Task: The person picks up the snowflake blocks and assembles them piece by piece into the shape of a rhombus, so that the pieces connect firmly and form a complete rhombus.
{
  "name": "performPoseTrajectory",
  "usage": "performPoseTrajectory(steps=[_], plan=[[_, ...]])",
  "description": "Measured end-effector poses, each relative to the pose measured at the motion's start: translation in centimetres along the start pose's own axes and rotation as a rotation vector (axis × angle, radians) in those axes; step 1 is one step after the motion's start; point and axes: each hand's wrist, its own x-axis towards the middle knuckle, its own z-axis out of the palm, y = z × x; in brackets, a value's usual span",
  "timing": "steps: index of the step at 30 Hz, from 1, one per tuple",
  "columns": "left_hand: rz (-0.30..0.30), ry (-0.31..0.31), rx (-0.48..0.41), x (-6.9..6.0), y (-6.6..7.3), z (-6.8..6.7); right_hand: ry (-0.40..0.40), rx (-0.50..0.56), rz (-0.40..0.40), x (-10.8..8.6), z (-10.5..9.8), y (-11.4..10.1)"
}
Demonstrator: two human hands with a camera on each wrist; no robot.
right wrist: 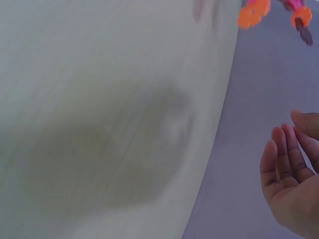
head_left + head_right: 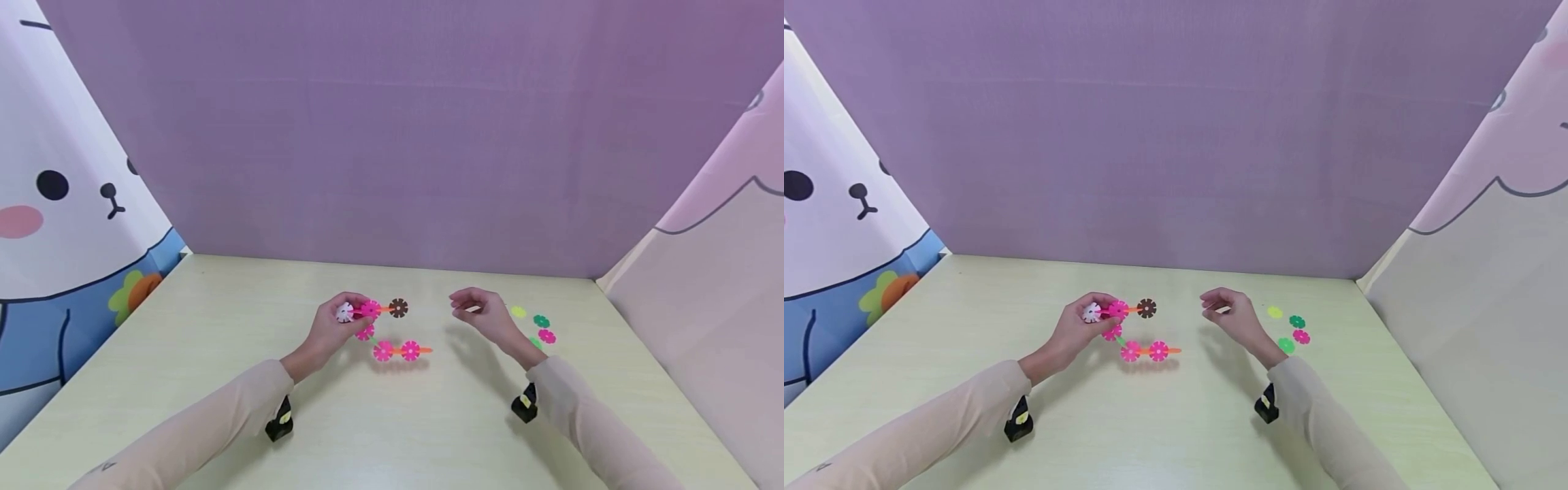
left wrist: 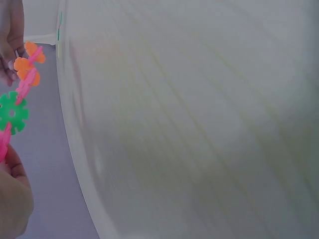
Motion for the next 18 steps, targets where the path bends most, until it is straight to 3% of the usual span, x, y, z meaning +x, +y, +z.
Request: performPoseTrajectory(steps=[9, 18], plan=[[0.006, -0.015, 0.001, 0.0, -0.1, -0.2, 0.039, -0.153, -0.007, -2.0, -4.1, 2.8], [0.000, -0.011, 0.005, 0.0, 0.0, -0.3, 0.011, -0.344, 0.027, -4.3, -7.7, 4.6]])
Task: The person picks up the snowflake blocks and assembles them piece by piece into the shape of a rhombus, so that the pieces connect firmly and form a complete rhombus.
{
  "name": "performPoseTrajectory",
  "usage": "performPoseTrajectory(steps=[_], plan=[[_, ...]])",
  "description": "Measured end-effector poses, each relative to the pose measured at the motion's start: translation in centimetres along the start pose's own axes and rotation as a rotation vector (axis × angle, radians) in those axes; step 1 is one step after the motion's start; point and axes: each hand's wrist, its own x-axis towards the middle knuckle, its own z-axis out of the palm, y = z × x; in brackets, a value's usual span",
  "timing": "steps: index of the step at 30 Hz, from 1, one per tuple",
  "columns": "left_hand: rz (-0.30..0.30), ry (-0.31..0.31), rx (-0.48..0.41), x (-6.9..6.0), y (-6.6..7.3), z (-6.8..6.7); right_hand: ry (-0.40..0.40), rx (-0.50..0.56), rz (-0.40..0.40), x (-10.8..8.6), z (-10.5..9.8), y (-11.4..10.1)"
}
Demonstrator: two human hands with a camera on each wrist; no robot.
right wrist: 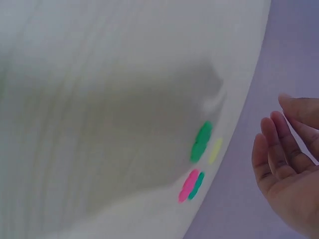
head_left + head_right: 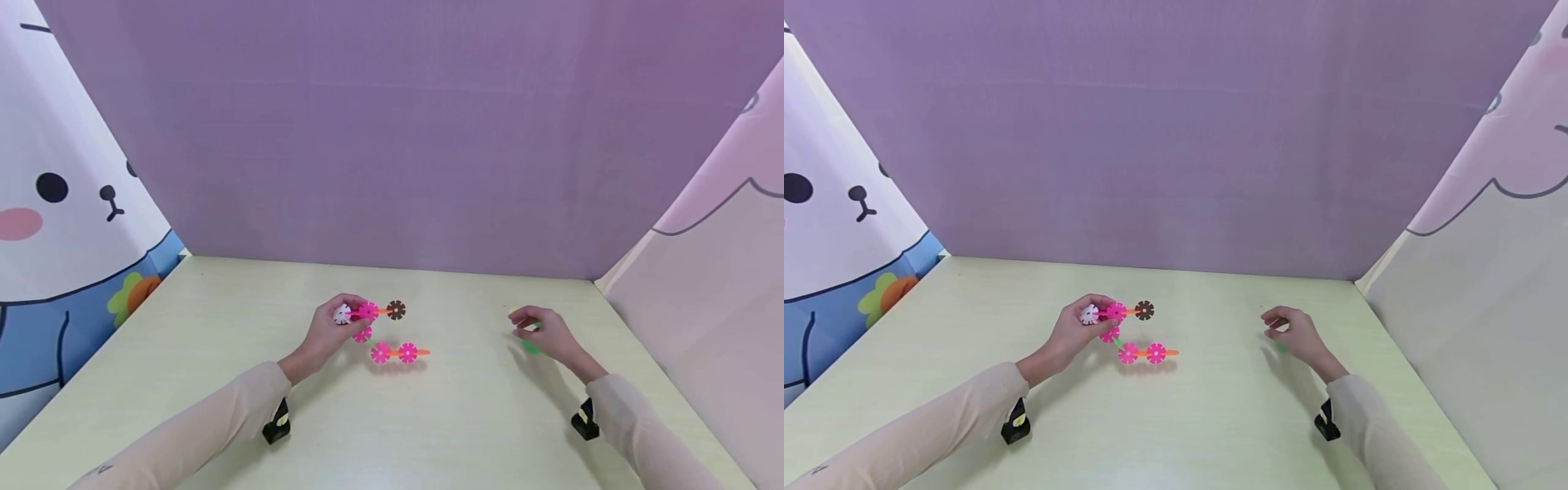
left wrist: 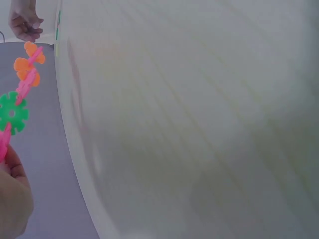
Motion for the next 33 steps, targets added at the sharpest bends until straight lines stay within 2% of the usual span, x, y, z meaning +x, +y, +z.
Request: performPoseTrajectory(steps=[11, 17, 23, 26, 33], plan=[[0.001, -0.006, 0.012, 0.0, 0.1, 0.0, -0.059, -0.121, 0.027, -1.2, -0.4, 2.6], [0.003, -0.003, 0.014, 0.0, 0.1, 0.0, -0.065, -0.166, 0.016, -1.5, -0.4, 3.1], [0.008, 0.000, 0.015, 0.0, 0.1, 0.0, -0.097, -0.173, 0.041, -1.5, -0.3, 3.4], [0.007, 0.003, 0.017, -0.1, 0.1, -0.1, -0.098, -0.181, 0.036, -1.5, -0.3, 3.5], [0.011, 0.005, 0.013, -0.3, 0.4, 0.0, -0.046, -0.234, -0.013, -1.3, -0.7, 3.1]])
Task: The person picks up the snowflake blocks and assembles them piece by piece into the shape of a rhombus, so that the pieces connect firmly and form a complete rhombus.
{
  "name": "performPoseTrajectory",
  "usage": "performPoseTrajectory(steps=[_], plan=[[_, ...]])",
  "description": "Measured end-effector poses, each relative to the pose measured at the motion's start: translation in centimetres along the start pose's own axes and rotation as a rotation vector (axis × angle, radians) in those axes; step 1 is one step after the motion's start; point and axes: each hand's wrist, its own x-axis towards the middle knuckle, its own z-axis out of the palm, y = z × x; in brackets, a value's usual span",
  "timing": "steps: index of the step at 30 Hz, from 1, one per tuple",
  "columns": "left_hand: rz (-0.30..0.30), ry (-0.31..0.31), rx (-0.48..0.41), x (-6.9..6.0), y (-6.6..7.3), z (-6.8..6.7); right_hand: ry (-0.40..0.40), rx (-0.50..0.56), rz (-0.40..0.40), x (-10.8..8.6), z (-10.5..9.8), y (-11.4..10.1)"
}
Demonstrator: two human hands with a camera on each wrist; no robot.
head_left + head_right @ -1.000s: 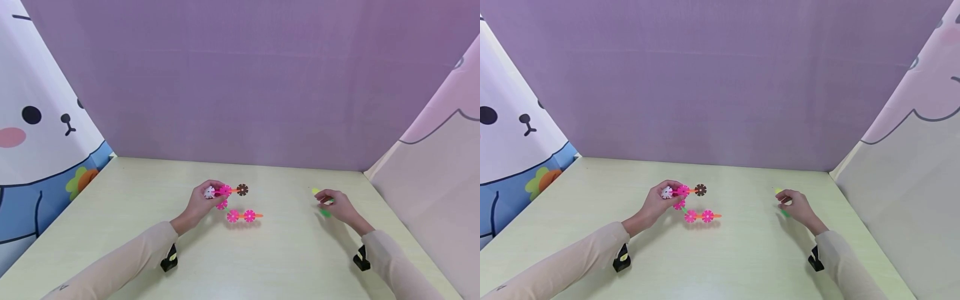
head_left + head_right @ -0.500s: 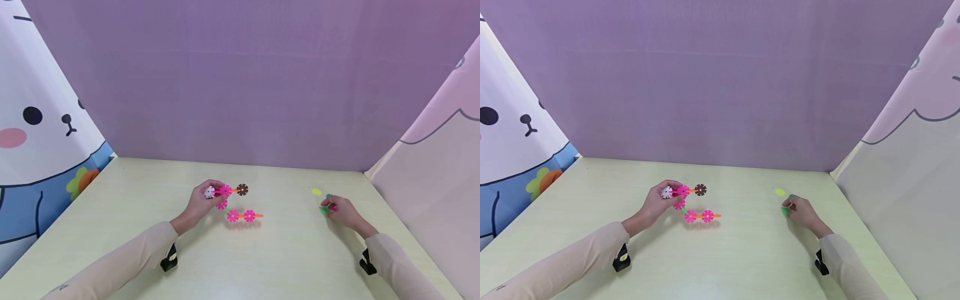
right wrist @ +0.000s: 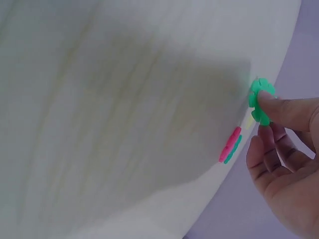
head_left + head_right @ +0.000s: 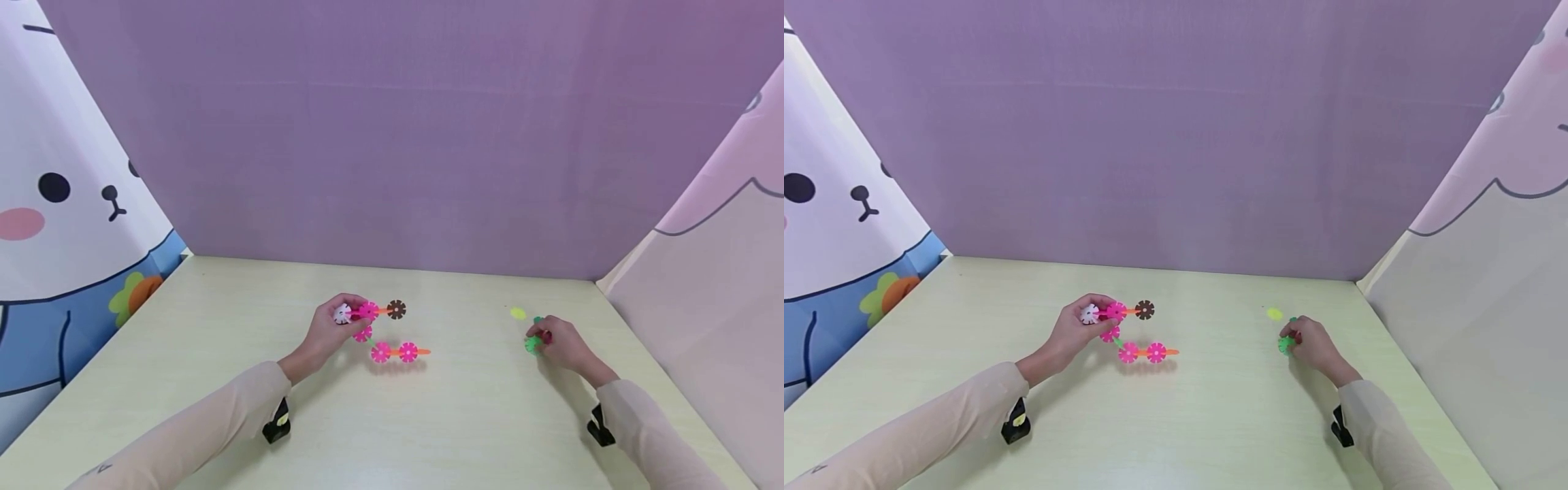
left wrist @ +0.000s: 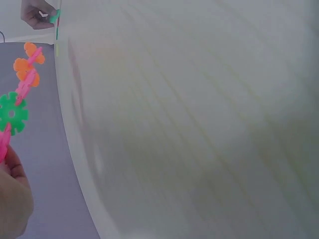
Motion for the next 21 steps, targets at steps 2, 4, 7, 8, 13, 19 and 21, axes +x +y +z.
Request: performPoseTrajectory(steps=[2, 4, 7, 8, 13, 19, 21], plan=[[-0.006, 0.002, -0.002, 0.0, 0.1, 0.0, -0.011, 0.004, -0.004, 0.0, -0.2, 0.0], [-0.006, 0.004, -0.006, 0.2, -0.2, 0.0, -0.032, 0.010, -0.007, 0.0, -0.5, 0.1], [-0.006, 0.002, -0.006, 0.1, -0.2, 0.0, -0.062, 0.026, -0.006, 0.2, -0.8, 0.2], [-0.005, 0.002, -0.005, 0.2, -0.2, 0.0, -0.066, 0.029, -0.010, 0.2, -0.8, 0.2], [-0.001, 0.004, -0.008, 0.2, -0.2, -0.1, -0.027, 0.067, -0.006, 0.5, -1.0, -0.5], [-0.001, 0.003, -0.013, 0.2, -0.3, -0.1, 0.037, 0.158, -0.014, 1.1, -0.3, -1.8], [-0.003, 0.002, -0.016, 0.3, -0.4, -0.1, 0.057, 0.187, -0.023, 1.4, 0.1, -2.3]])
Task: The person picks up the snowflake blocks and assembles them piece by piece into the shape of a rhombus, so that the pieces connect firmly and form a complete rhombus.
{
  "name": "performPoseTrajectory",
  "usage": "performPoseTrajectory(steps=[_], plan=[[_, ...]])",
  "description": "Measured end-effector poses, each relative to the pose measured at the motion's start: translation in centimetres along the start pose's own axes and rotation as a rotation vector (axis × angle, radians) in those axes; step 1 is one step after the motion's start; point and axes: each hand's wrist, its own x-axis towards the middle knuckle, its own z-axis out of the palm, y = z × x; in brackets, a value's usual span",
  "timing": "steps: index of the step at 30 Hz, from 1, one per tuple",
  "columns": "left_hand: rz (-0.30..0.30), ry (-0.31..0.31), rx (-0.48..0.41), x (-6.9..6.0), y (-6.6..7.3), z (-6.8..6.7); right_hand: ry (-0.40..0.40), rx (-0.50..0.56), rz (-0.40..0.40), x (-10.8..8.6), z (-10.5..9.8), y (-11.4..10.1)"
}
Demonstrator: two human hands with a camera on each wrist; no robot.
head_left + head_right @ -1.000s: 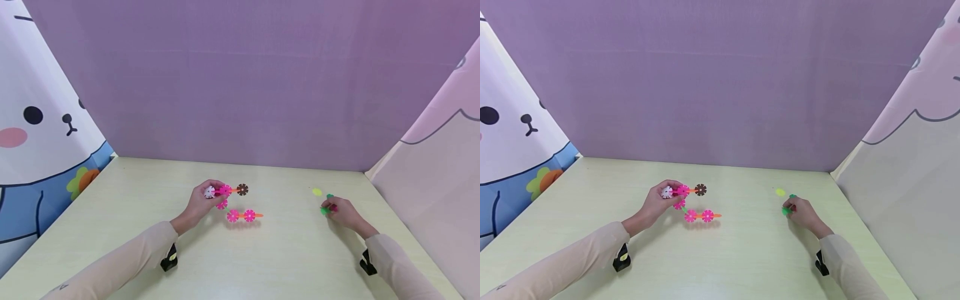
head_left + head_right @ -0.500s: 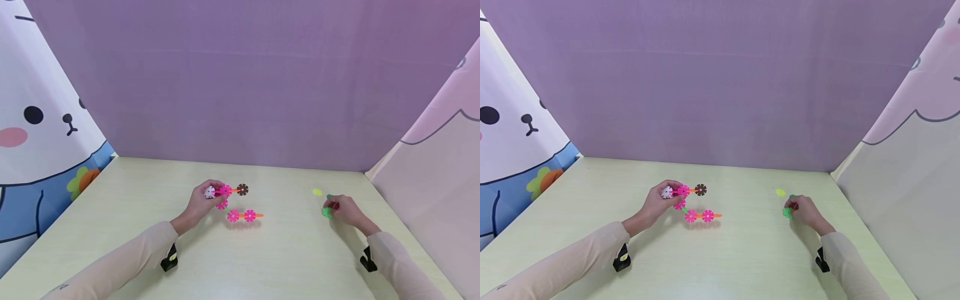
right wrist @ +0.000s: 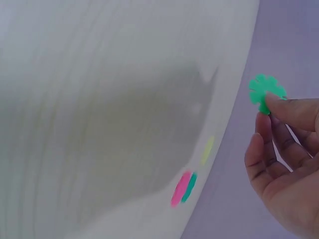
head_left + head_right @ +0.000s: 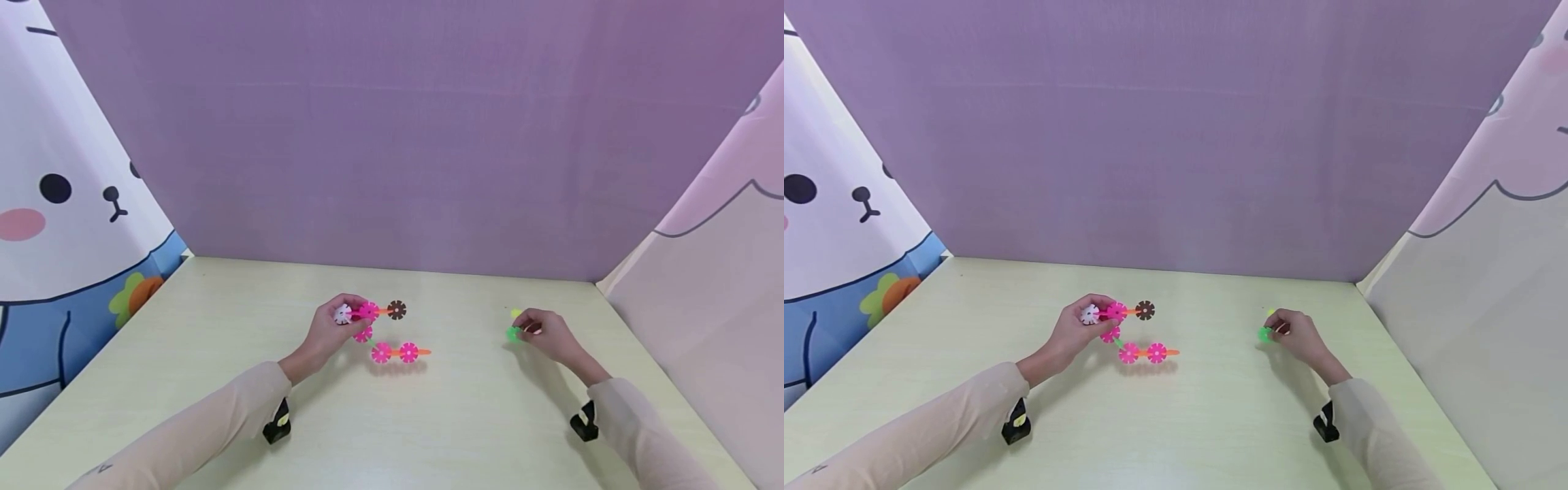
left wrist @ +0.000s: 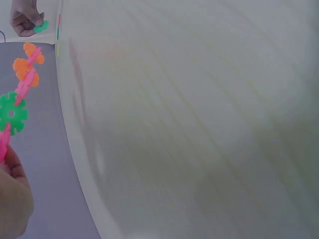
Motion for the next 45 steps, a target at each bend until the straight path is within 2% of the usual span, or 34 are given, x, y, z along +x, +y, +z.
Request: performPoseTrajectory(steps=[6, 15, 23, 25, 34, 39, 45], plan=[[0.006, -0.001, -0.001, 0.0, 0.0, 0.1, 0.039, 0.078, -0.025, 0.5, 1.8, -2.2], [0.003, 0.008, -0.004, -0.1, 0.1, 0.2, 0.064, 0.186, -0.013, 1.5, 4.3, -5.9], [0.008, 0.011, -0.007, -0.1, 0.1, 0.3, 0.089, 0.253, -0.043, 1.5, 4.8, -11.6], [0.008, 0.016, -0.007, -0.1, 0.1, 0.4, 0.094, 0.270, -0.051, 1.6, 5.1, -12.5], [0.007, 0.040, -0.006, -0.1, 0.0, 0.6, 0.135, 0.317, -0.094, 3.3, 8.3, -12.2], [0.004, 0.039, -0.021, -0.1, 0.0, 0.7, 0.161, 0.308, -0.133, 3.5, 9.2, -12.9], [0.004, 0.038, -0.014, -0.1, 0.1, 0.7, 0.188, 0.307, -0.138, 3.7, 9.8, -13.4]])
